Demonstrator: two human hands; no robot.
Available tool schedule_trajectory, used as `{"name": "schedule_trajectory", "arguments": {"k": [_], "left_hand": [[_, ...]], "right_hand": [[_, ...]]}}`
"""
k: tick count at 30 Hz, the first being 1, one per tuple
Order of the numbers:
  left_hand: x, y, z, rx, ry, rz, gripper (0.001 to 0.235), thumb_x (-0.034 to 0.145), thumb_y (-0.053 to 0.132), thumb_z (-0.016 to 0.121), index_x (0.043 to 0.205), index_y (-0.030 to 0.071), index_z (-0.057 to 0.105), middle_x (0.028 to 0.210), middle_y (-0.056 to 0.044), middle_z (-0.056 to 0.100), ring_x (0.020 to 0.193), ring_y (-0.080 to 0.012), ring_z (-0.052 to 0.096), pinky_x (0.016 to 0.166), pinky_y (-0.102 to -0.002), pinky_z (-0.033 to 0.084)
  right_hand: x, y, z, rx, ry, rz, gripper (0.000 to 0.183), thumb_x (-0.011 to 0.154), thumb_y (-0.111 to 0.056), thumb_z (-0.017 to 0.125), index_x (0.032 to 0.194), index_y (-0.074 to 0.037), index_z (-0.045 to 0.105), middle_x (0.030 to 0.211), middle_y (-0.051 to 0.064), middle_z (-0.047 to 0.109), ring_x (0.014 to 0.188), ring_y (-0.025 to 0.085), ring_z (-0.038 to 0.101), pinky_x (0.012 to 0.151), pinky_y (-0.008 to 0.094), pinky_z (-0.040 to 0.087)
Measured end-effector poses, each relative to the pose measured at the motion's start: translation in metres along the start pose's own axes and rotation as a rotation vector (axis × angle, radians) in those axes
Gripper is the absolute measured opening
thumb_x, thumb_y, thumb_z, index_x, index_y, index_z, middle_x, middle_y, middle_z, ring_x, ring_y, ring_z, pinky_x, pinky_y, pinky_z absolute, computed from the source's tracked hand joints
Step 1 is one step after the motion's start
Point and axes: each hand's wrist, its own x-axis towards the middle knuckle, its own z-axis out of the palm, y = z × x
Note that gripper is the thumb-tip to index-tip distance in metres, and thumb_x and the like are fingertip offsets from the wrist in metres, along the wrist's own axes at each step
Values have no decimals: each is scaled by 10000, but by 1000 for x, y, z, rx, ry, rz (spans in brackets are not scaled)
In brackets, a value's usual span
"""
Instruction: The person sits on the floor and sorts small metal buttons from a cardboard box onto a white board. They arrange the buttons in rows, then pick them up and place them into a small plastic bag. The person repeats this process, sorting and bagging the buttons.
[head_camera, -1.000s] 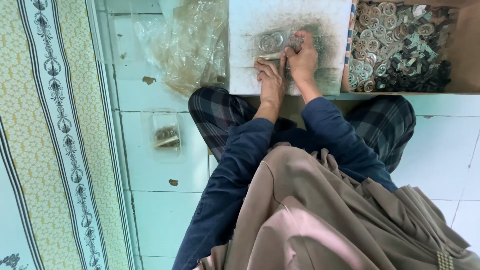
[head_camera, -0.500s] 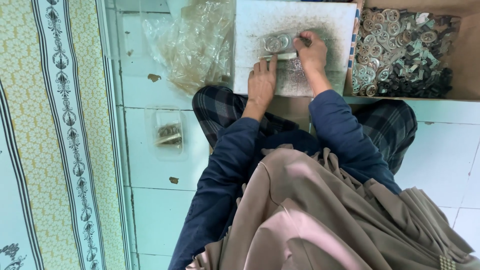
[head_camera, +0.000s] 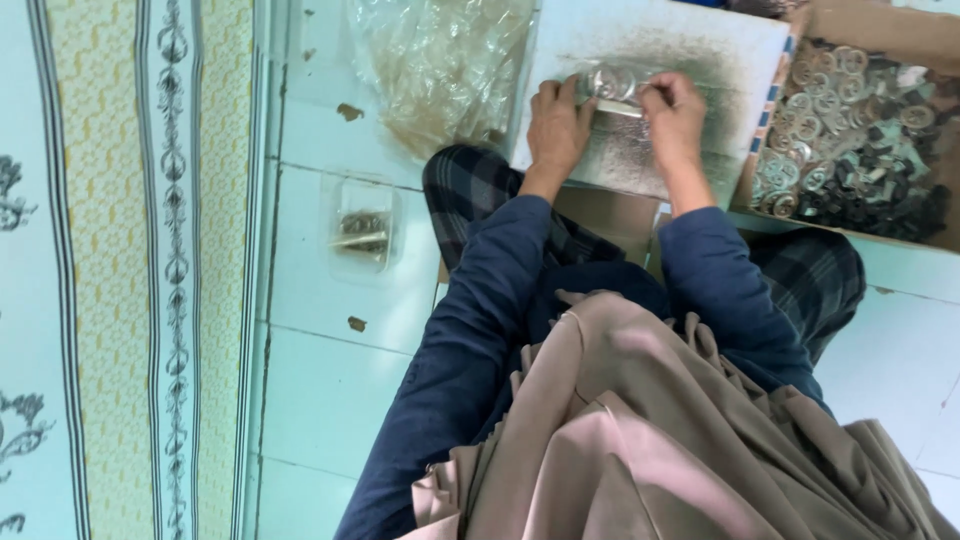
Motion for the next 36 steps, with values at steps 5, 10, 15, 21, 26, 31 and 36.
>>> {"name": "schedule_trajectory", "arguments": {"k": [5, 10, 15, 21, 26, 31, 36], "left_hand": [[0, -12, 2, -249, -13, -82, 529, 970, 478, 551, 1399, 172, 602, 1305, -171, 579, 1246, -390, 570, 1018, -484, 503], [-10, -21, -62, -788, -156, -321, 675, 863, 522, 661, 1464, 230, 567, 1321, -101, 693, 1110, -229, 678, 893, -335, 584], [-55, -55, -135, -1290, 135, -396, 643, 834, 109, 817, 1438, 141, 598, 1042, -120, 686, 816, -150, 629, 770, -289, 600], [-133, -150, -178, -1165, 419, -514, 555, 929, 12, 717, 1456, 114, 578, 911, -44, 512, 857, -163, 642, 824, -350, 669], [-173, -187, -231, -1102, 452, -654, 600, 921, -24, 691, 1487, 94, 533, 913, -42, 470, 837, -185, 626, 847, -350, 645], [-183, -223, -254, -994, 528, -677, 608, 885, -56, 669, 1467, 65, 537, 898, -105, 588, 776, -174, 638, 690, -294, 586], [-183, -271, -245, -373, 455, -797, 643, 958, 107, 678, 1545, 162, 420, 1254, -240, 632, 1163, -339, 689, 905, -487, 613]], "right_hand": [[-24, -18, 15, 625, -61, 237, 146, 954, -25, 604, 948, -169, 581, 724, -1, 514, 566, 56, 408, 574, 299, 500], [-46, -61, 35, 736, -139, 335, 173, 965, -25, 644, 907, -174, 577, 801, 12, 645, 559, 57, 495, 491, 225, 441], [-76, -79, 95, 706, -352, 377, 232, 993, -1, 627, 1103, -196, 564, 693, -50, 517, 577, 51, 449, 650, 303, 581], [-138, -98, 190, 355, -651, 177, 433, 948, 42, 584, 1353, -108, 555, 960, 3, 522, 836, 98, 563, 692, 172, 569], [-159, -34, 257, 165, -881, 188, 309, 951, -2, 644, 1246, -50, 724, 1135, 208, 685, 962, 232, 705, 788, 394, 634], [-181, -55, 287, 8, -1055, 197, 370, 963, -47, 631, 1320, -95, 713, 1051, 152, 723, 942, 186, 721, 841, 321, 593], [-191, -46, 297, -142, -1239, 35, 482, 996, -71, 577, 1477, -96, 582, 1497, 218, 520, 1333, 355, 572, 1096, 493, 485]]}}
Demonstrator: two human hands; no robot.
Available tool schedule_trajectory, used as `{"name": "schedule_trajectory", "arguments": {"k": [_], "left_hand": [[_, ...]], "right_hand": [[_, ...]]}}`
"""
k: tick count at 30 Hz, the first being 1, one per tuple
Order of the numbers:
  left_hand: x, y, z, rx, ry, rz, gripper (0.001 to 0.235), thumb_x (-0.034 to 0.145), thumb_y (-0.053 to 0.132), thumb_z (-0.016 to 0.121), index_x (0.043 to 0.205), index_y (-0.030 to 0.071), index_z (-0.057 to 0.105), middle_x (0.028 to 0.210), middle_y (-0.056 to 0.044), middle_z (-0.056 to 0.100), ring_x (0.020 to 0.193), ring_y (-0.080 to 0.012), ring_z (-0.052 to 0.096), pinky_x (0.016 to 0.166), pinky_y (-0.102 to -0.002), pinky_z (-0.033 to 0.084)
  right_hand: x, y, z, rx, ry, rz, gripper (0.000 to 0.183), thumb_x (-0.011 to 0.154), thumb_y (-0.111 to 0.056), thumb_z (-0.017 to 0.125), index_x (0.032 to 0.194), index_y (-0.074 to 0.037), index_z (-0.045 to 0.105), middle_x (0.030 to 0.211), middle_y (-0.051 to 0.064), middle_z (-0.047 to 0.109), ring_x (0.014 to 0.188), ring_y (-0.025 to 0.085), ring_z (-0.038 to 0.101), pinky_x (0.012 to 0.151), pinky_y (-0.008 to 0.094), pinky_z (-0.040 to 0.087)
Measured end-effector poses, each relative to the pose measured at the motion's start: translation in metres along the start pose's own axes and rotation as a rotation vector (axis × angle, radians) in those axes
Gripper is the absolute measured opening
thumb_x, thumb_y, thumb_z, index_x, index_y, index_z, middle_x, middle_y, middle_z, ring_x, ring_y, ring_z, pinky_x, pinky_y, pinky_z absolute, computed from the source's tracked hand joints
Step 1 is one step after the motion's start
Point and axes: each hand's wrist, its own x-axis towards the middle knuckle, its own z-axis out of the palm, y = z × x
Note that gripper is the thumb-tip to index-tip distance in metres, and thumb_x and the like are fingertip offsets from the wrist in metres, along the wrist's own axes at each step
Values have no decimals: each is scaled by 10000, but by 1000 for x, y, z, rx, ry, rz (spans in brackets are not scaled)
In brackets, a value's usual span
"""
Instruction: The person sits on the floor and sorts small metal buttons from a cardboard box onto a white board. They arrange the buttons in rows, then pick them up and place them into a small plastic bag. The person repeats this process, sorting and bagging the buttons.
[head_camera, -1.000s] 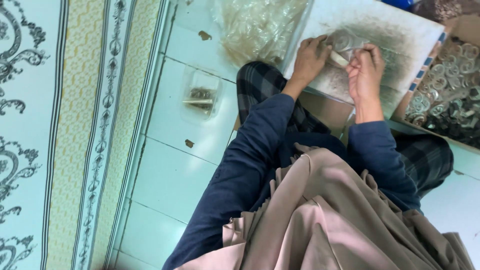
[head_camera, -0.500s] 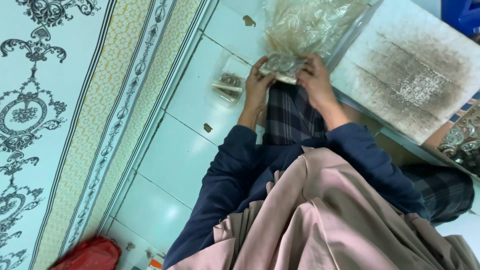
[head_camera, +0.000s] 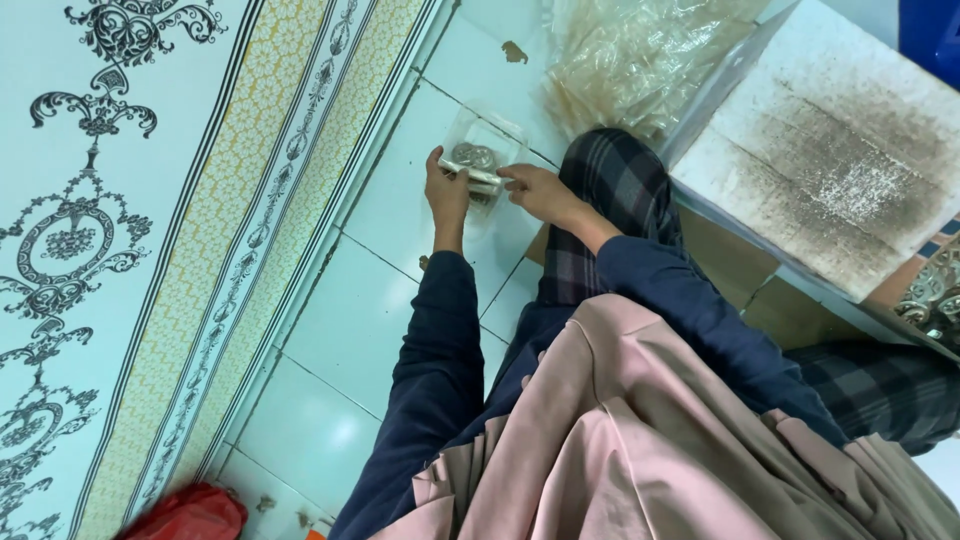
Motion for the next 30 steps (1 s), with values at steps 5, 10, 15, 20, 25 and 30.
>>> {"name": "schedule_trajectory", "arguments": {"k": [5, 10, 15, 20, 25, 30], "left_hand": [[-4, 11, 4, 284, 19, 19, 585, 968, 96, 619, 1523, 90, 436, 1298, -293, 598, 1164, -415, 684, 891, -530, 612], [-32, 53, 29, 621, 89, 137, 600, 993, 105, 635, 1551, 123, 417, 1573, -252, 318, 1461, -447, 385, 1135, -658, 367], [-72, 127, 107, 238, -157, 523, 378, 1055, 86, 544, 1430, 38, 552, 1379, -296, 562, 1297, -495, 571, 1031, -632, 488], [-152, 200, 197, 187, -434, 876, 371, 1021, 104, 586, 1391, 136, 603, 1269, -218, 664, 1131, -465, 673, 917, -562, 582], [-213, 225, 264, 193, -742, 921, 327, 1055, 160, 550, 1367, 185, 646, 1260, -133, 700, 1113, -357, 731, 911, -457, 625], [-240, 240, 282, 151, -915, 850, 334, 1081, 136, 528, 1396, 121, 638, 1277, -192, 697, 1148, -395, 700, 945, -469, 588]], "right_hand": [[-15, -13, -9, -46, -34, 41, 433, 1015, -134, 583, 1442, -77, 614, 1434, 211, 580, 1277, 345, 611, 1055, 468, 521], [-50, -49, -52, 54, 53, 53, 401, 1050, -165, 567, 1439, -77, 612, 1437, 201, 584, 1264, 331, 615, 1043, 467, 528], [-104, -48, -117, 300, 373, -86, 387, 1025, -97, 595, 1391, 30, 616, 1364, 263, 629, 1155, 344, 678, 911, 424, 605], [-170, 44, -190, 513, 800, -121, 338, 989, -68, 658, 1325, -26, 666, 1198, 173, 680, 945, 216, 717, 742, 315, 648], [-247, 83, -238, 562, 1050, -87, 335, 998, -103, 654, 1329, -56, 671, 1199, 140, 675, 904, 149, 705, 711, 249, 644], [-275, 137, -315, 160, 1270, -130, 240, 1018, -8, 658, 1237, -62, 738, 1064, 178, 714, 869, 218, 725, 627, 281, 603]]}}
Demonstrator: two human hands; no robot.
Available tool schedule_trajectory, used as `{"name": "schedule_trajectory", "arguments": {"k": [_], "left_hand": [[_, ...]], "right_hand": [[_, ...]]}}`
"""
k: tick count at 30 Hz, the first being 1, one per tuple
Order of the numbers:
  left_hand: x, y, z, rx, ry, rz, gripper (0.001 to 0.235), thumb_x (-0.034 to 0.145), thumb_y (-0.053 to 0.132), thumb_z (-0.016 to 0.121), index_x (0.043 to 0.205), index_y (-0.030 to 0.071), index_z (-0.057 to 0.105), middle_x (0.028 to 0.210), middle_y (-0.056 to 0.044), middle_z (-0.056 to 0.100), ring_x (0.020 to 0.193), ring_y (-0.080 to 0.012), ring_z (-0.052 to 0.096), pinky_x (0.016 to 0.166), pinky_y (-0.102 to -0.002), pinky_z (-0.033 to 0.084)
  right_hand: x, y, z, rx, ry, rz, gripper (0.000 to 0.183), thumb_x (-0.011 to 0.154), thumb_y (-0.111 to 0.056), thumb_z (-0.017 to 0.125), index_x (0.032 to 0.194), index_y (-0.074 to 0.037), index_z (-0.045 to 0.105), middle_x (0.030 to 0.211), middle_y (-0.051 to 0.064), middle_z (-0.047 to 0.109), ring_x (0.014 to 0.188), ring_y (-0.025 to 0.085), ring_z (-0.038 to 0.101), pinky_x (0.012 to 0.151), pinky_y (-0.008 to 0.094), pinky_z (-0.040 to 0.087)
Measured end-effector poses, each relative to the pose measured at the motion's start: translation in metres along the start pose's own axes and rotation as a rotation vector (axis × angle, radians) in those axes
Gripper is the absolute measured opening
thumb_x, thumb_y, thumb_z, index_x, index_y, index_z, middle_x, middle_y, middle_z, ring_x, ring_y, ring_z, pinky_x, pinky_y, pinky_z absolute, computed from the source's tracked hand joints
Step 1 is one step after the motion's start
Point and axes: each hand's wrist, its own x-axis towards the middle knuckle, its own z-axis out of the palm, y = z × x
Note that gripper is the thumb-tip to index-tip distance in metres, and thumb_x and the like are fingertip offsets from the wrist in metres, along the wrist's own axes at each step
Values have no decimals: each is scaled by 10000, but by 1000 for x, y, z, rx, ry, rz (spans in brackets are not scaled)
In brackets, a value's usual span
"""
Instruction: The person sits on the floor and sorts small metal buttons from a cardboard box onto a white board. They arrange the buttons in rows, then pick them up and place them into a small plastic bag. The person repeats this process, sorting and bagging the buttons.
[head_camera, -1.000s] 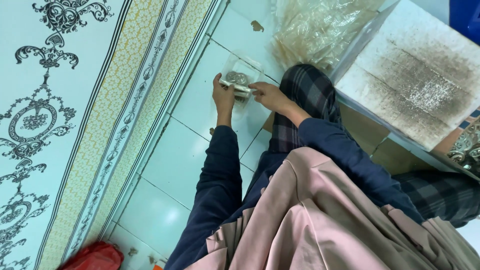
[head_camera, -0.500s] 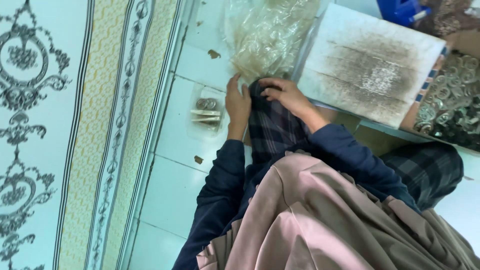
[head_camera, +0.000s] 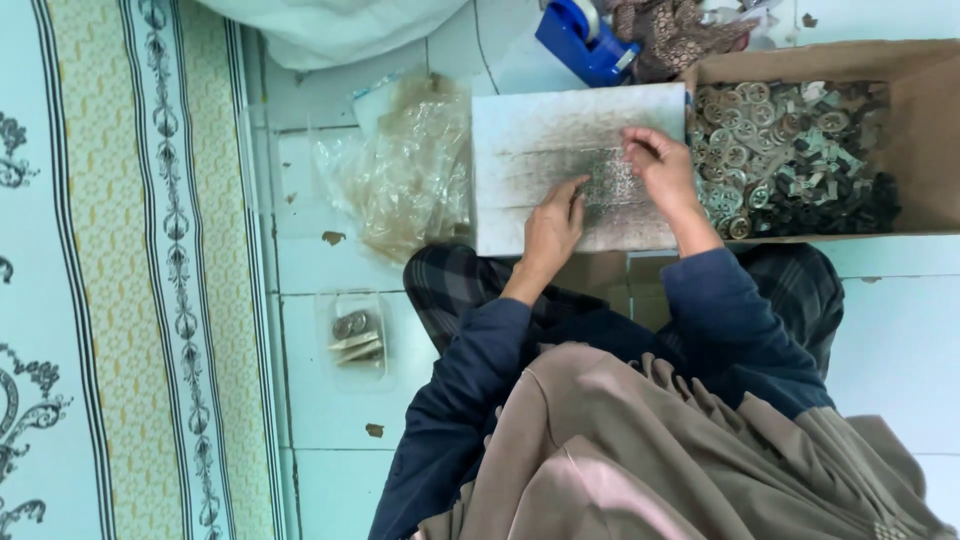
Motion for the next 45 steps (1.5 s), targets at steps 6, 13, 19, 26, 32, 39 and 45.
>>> {"name": "schedule_trajectory", "arguments": {"k": [6, 13, 19, 26, 32, 39, 45], "left_hand": [[-9, -19, 12, -33, -32, 17, 345, 1067, 155, 493, 1370, 47, 619, 1347, -157, 673, 1234, -318, 662, 1005, -395, 560], [-30, -36, 18, -34, -66, 39, 347, 1076, 167, 503, 1368, 10, 609, 1289, -180, 690, 1124, -331, 708, 922, -398, 589], [-37, -32, 15, -70, -69, -4, 324, 1068, 154, 500, 1337, 22, 623, 1302, -170, 682, 1192, -324, 681, 976, -387, 564], [-39, -25, 23, -338, -137, -208, 357, 1062, 266, 519, 1357, 104, 637, 1337, -99, 682, 1250, -248, 641, 1064, -344, 495], [-32, -2, 33, -927, -186, -542, 609, 965, 488, 542, 1500, 203, 485, 1460, -90, 548, 1225, -239, 602, 960, -358, 512], [-47, 31, 66, -1475, -187, -880, 771, 994, 535, 696, 1567, 76, 461, 1586, -163, 441, 1435, -388, 445, 1195, -517, 392], [-88, -11, 112, -1596, 50, -872, 572, 1025, 473, 653, 1391, 33, 649, 1374, -145, 652, 1299, -317, 596, 1138, -428, 438]], "right_hand": [[125, 6, -34, -1147, 99, -377, 263, 981, -216, 715, 1220, -160, 810, 1378, 159, 621, 1252, 405, 415, 923, 551, 348], [192, -11, -19, -1526, -475, 291, 525, 1004, -345, 523, 1512, -455, 451, 1754, 163, 94, 1559, 498, -117, 1146, 759, -99], [196, -17, -29, -1489, -541, 370, 300, 991, -230, 508, 1120, -89, 740, 1580, 127, 510, 1642, 352, 121, 1107, 832, -110], [84, -182, -78, -784, -128, 88, 543, 1106, -200, 450, 1614, -80, 300, 1700, 129, 235, 1571, 284, 154, 1203, 587, -96], [-99, -235, -116, -478, -217, -457, 481, 1083, -243, 509, 1468, 45, 513, 1552, 304, 462, 1447, 435, 446, 1245, 608, 260], [-196, -222, -85, -83, -466, -273, 326, 937, -123, 688, 1246, -36, 742, 1382, 246, 652, 1291, 425, 611, 1027, 554, 487], [-205, -123, -46, -213, -95, -281, 502, 1141, -255, 441, 1610, -83, 392, 1649, 280, 258, 1468, 509, 283, 1179, 661, 255]]}}
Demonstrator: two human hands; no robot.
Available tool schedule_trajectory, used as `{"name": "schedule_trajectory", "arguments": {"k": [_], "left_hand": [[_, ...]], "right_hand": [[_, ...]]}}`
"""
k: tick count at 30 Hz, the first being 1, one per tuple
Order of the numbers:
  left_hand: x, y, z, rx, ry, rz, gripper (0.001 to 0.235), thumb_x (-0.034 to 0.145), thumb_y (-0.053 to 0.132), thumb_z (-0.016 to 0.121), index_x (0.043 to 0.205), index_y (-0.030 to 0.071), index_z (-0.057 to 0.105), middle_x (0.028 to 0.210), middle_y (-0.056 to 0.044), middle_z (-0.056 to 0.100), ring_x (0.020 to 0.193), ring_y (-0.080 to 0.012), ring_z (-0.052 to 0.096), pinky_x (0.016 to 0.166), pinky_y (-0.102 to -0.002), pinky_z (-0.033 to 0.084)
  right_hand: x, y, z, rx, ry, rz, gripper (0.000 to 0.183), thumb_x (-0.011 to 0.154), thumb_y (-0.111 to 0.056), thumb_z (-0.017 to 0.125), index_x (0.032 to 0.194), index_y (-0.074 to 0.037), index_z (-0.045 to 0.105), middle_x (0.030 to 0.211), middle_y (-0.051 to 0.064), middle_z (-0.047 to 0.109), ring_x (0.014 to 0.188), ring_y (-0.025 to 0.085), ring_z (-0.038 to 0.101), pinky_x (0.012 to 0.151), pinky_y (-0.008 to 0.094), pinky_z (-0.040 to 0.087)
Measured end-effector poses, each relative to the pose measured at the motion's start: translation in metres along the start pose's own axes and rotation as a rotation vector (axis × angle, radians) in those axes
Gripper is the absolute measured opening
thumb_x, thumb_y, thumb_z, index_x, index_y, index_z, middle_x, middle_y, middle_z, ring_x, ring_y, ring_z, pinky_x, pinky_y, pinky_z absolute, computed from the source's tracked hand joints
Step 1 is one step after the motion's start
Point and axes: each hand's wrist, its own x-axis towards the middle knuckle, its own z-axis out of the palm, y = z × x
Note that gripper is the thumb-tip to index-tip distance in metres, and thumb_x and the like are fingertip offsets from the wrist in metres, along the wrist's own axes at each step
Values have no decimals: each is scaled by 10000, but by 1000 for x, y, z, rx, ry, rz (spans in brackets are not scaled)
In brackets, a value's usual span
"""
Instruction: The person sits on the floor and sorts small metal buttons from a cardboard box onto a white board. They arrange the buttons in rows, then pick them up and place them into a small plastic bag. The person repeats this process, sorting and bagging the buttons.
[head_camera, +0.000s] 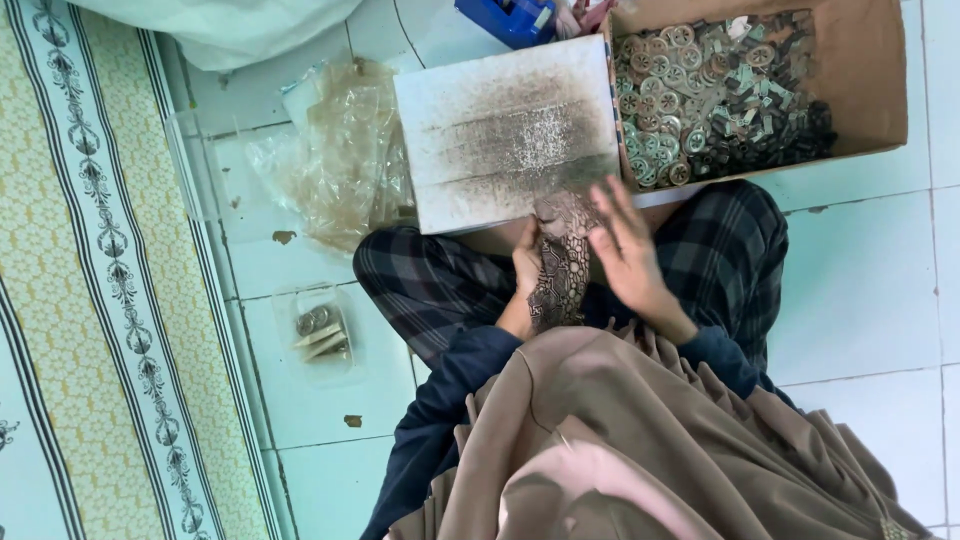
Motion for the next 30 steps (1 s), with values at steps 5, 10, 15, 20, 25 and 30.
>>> {"name": "schedule_trajectory", "arguments": {"k": [5, 10, 15, 20, 25, 30], "left_hand": [[-31, -15, 14, 569, -134, 431, 522, 1132, 308, 445, 1560, 32, 332, 1655, -229, 235, 1551, -310, 213, 1310, -481, 137], [-99, 5, 82, 786, -168, 595, 664, 1137, 260, 309, 1605, -95, -1, 1654, -379, 17, 1561, -457, 21, 1301, -554, 21], [-32, 24, 36, 880, 92, 718, 624, 1139, 347, 358, 1660, 65, 161, 1693, -263, 201, 1581, -385, 152, 1323, -480, 116], [-46, 16, 32, 935, 174, 594, 706, 1109, 500, 360, 1652, 78, 196, 1674, -252, 242, 1555, -381, 220, 1302, -501, 153], [-59, 11, 42, 905, 86, 627, 725, 1119, 454, 370, 1646, 5, 153, 1661, -316, 204, 1551, -422, 188, 1291, -534, 152], [-41, 23, 35, 817, 406, 678, 668, 1078, 560, 419, 1637, 213, 303, 1620, -209, 395, 1501, -364, 372, 1272, -482, 275]], "right_hand": [[-18, 25, 59, 102, -168, 30, 597, 1151, -362, 338, 1649, -55, 223, 1699, 280, 46, 1540, 492, 58, 1249, 612, 80], [-6, -18, 55, 280, -204, 264, 682, 1125, -468, 273, 1645, -34, 197, 1699, 246, 52, 1551, 445, 45, 1262, 580, 26], [-14, -77, 57, 520, -228, 626, 835, 1086, -629, 177, 1637, -3, 157, 1700, 195, 60, 1567, 375, 27, 1282, 533, -56], [23, -63, 56, 475, -244, 568, 863, 1075, -635, 103, 1625, 22, 199, 1686, 245, 78, 1568, 372, 63, 1299, 515, 1], [31, -61, 56, 457, -262, 531, 857, 1091, -619, 112, 1621, 51, 171, 1674, 288, 47, 1561, 395, 40, 1303, 530, 0], [23, -69, 64, 493, -306, 506, 848, 1096, -608, 100, 1621, 51, 200, 1678, 262, 61, 1560, 389, 31, 1305, 527, -15]]}}
